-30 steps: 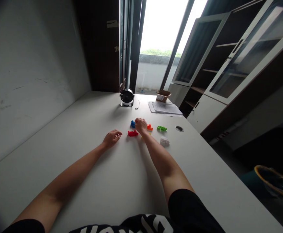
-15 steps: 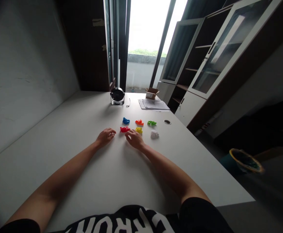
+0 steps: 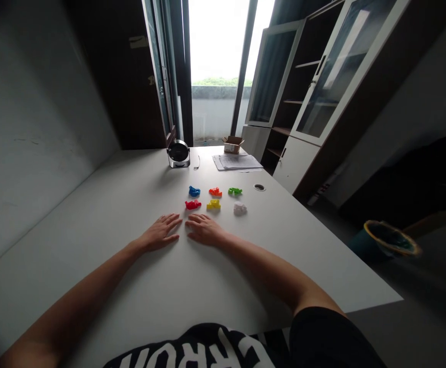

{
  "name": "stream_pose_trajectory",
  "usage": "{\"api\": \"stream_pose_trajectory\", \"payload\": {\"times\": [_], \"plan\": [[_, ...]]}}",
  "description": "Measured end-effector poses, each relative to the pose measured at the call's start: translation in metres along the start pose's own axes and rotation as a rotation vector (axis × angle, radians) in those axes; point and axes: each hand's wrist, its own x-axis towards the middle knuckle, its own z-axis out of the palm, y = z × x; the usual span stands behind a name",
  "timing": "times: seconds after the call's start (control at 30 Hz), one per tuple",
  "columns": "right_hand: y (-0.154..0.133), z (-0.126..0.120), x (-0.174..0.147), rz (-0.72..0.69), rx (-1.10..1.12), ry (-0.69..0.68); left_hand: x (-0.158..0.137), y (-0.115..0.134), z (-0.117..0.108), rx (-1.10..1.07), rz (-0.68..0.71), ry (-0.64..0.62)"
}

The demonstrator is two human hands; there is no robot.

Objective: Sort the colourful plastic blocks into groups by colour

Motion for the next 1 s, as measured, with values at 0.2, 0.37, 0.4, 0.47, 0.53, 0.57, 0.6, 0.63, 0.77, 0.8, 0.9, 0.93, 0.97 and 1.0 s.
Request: {"api": "stream_pose_trajectory", "payload": {"times": [0.2, 0.37, 0.4, 0.47, 0.53, 0.57, 0.6, 0.63, 0.77, 0.8, 0.9, 0.93, 0.97, 1.0], "plan": [[0.000, 0.002, -0.002, 0.025, 0.052, -0.146, -0.003, 0.000, 0.002, -0.038, -0.025, -0.080], [-0.001, 0.001, 0.000, 0.029, 0.022, -0.192, -0.001, 0.008, -0.001, -0.022, -0.058, -0.081], [-0.001, 0.000, 0.001, 0.036, 0.006, -0.203, -0.001, 0.010, -0.002, -0.004, -0.067, -0.096], [-0.002, -0.001, 0.004, 0.051, -0.029, -0.242, 0.001, 0.013, -0.002, 0.043, -0.088, -0.142], [-0.002, -0.002, 0.006, 0.065, -0.059, -0.285, 0.002, 0.015, -0.003, 0.092, -0.103, -0.189], [-0.002, -0.003, 0.007, 0.069, -0.070, -0.300, 0.003, 0.016, -0.003, 0.111, -0.107, -0.206], [-0.002, -0.003, 0.007, 0.073, -0.079, -0.309, 0.004, 0.017, -0.004, 0.126, -0.109, -0.220], [-0.003, -0.004, 0.008, 0.075, -0.083, -0.312, 0.004, 0.017, -0.004, 0.136, -0.110, -0.228], [-0.003, -0.003, 0.008, 0.088, -0.076, -0.309, 0.005, 0.019, -0.004, 0.147, -0.116, -0.227], [-0.003, -0.002, 0.008, 0.095, -0.075, -0.307, 0.005, 0.019, -0.003, 0.148, -0.119, -0.221], [-0.004, -0.001, 0.009, 0.113, -0.085, -0.299, 0.004, 0.019, -0.002, 0.147, -0.123, -0.199], [-0.004, -0.001, 0.010, 0.114, -0.089, -0.298, 0.004, 0.019, -0.001, 0.146, -0.124, -0.191], [-0.004, 0.000, 0.010, 0.114, -0.092, -0.298, 0.004, 0.019, -0.001, 0.144, -0.126, -0.182], [-0.004, 0.000, 0.010, 0.113, -0.095, -0.298, 0.003, 0.019, -0.001, 0.143, -0.126, -0.176]]}}
